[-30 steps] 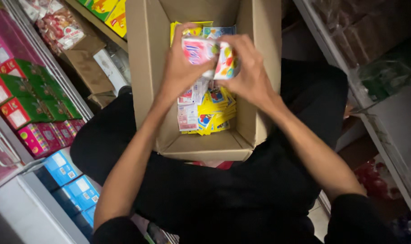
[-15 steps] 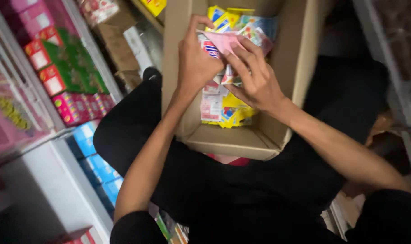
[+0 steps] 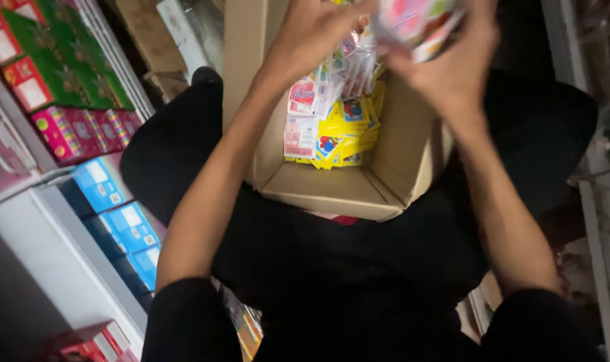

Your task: The person sits on the floor and repeatedly picks up small snack packets from a cardboard box, stacks them, and places them back into the box. The person also briefly places a stack of packets onto a nearby shelf before returning to the box.

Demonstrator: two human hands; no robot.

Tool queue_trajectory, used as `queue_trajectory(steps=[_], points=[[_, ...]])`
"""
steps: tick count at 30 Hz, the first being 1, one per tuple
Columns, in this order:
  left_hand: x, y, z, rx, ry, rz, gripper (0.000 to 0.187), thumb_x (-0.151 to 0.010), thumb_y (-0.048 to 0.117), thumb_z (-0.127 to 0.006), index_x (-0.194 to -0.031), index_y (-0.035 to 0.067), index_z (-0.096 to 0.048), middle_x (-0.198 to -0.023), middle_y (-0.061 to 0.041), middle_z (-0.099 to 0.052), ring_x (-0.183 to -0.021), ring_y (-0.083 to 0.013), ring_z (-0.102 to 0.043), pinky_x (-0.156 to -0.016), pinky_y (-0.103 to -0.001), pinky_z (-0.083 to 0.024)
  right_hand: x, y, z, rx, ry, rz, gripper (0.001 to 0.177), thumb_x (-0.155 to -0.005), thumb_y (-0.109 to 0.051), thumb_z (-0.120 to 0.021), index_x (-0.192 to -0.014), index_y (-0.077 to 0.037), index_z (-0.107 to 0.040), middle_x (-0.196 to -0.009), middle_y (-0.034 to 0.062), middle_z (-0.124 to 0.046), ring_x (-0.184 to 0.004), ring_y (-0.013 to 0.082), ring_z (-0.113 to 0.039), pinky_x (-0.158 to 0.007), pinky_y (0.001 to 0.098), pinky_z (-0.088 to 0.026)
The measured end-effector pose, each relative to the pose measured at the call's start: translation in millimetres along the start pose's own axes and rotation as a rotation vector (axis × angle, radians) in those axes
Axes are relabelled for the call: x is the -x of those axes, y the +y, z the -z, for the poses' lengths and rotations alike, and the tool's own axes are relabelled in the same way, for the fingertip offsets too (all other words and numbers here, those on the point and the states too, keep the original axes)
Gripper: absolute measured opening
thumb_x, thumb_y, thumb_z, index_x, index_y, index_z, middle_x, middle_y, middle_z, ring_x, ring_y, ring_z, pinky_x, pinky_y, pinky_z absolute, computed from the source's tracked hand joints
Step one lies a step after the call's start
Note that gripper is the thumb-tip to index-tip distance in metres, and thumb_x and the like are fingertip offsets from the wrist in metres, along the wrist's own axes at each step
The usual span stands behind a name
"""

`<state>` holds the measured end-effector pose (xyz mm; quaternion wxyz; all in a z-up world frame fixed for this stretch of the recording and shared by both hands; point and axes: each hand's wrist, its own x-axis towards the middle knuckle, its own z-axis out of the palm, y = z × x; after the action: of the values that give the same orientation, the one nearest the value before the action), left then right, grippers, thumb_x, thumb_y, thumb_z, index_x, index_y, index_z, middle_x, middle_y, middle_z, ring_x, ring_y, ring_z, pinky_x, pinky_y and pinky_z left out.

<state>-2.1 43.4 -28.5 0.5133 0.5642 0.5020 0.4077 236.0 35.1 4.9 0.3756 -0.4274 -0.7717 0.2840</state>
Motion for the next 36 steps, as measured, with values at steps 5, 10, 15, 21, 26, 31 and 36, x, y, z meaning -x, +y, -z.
queue_trajectory(steps=[5, 10, 15, 21, 26, 31, 36], points=[[-25, -54, -16, -0.447, 0.038, 0.068, 0.052, -0.101, 0.05, -0.053, -0.119, 0.003, -0.066, -0.113, -0.018, -0.074, -0.096, -0.0321, -0.072, -0.075, -0.046, -0.054, -2, 6, 28, -0.122, 0.157, 0.222, 0.085, -0.088, -0.014, -0.092, -0.144, 0.009, -0.033, -0.143, 0.0224, -0.048, -0.135, 0.0287, -0.051, -0.115, 0.0395, -0.044], [-28, -151, -60, -1.393, -0.317, 0.223, 0.067, -0.088, 0.034, -0.063, -0.148, 0.008, -0.047, -0.122, -0.023, -0.066, -0.101, -0.0468, -0.068, -0.076, -0.074, -0.048, -7, 1, 32, -0.117, 0.108, 0.106, 0.075, -0.092, -0.017, -0.099, -0.14, 0.002, -0.044, -0.131, 0.0142, -0.063, -0.122, 0.0196, -0.063, -0.11, 0.0351, -0.053], [-13, -253, -111, -1.5, -0.553, 0.471, 0.034, -0.103, 0.023, -0.058, -0.129, 0.008, -0.074, -0.131, -0.021, -0.072, -0.115, -0.0434, -0.07, -0.089, -0.081, -0.044, -5, -1, 42, -0.047, 0.104, 0.09, 0.074, -0.089, -0.016, -0.1, -0.138, 0.002, -0.048, -0.127, 0.015, -0.068, -0.117, 0.0208, -0.069, -0.105, 0.0356, -0.058], [-9, -267, -119, -1.501, -0.495, 0.488, 0.034, -0.098, 0.021, -0.063, -0.128, 0.008, -0.073, -0.13, -0.02, -0.071, -0.115, -0.0445, -0.069, -0.088, -0.079, -0.045, 10, -18, 57, 0.157, 0.11, 0.169, 0.073, -0.076, -0.011, -0.094, -0.137, 0.003, -0.055, -0.127, 0.0215, -0.064, -0.118, 0.0362, -0.067, -0.1, 0.0416, -0.056], [-12, -239, -92, -1.458, -0.404, 0.517, 0.035, -0.094, 0.019, -0.067, -0.127, 0.008, -0.072, -0.13, -0.018, -0.07, -0.115, -0.0454, -0.068, -0.087, -0.077, -0.046, 14, -34, 65, 0.232, 0.119, 0.147, 0.076, -0.069, -0.014, -0.096, -0.133, 0.003, -0.059, -0.124, 0.0224, -0.065, -0.117, 0.0402, -0.065, -0.098, 0.0446, -0.054], [-12, -216, -85, -1.438, -0.408, 0.527, 0.037, -0.09, 0.017, -0.072, -0.126, 0.008, -0.072, -0.129, -0.017, -0.07, -0.115, -0.0463, -0.067, -0.086, -0.076, -0.047, 10, -49, 62, 0.17, 0.124, 0.122, 0.074, -0.067, -0.013, -0.094, -0.13, 0.002, -0.059, -0.122, 0.0218, -0.065, -0.112, 0.0394, -0.066, -0.094, 0.0437, -0.055], [-7, -216, -97, -1.696, -0.53, 0.5, 0.04, -0.086, 0.016, -0.075, -0.125, 0.004, -0.074, -0.122, -0.02, -0.074, -0.11, -0.0474, -0.07, -0.086, -0.074, -0.046, 7, -56, 53, 0.178, 0.102, 0.212, 0.071, -0.065, -0.009, -0.092, -0.128, 0.001, -0.061, -0.12, 0.0209, -0.065, -0.113, 0.0397, -0.065, -0.095, 0.0442, -0.054]])
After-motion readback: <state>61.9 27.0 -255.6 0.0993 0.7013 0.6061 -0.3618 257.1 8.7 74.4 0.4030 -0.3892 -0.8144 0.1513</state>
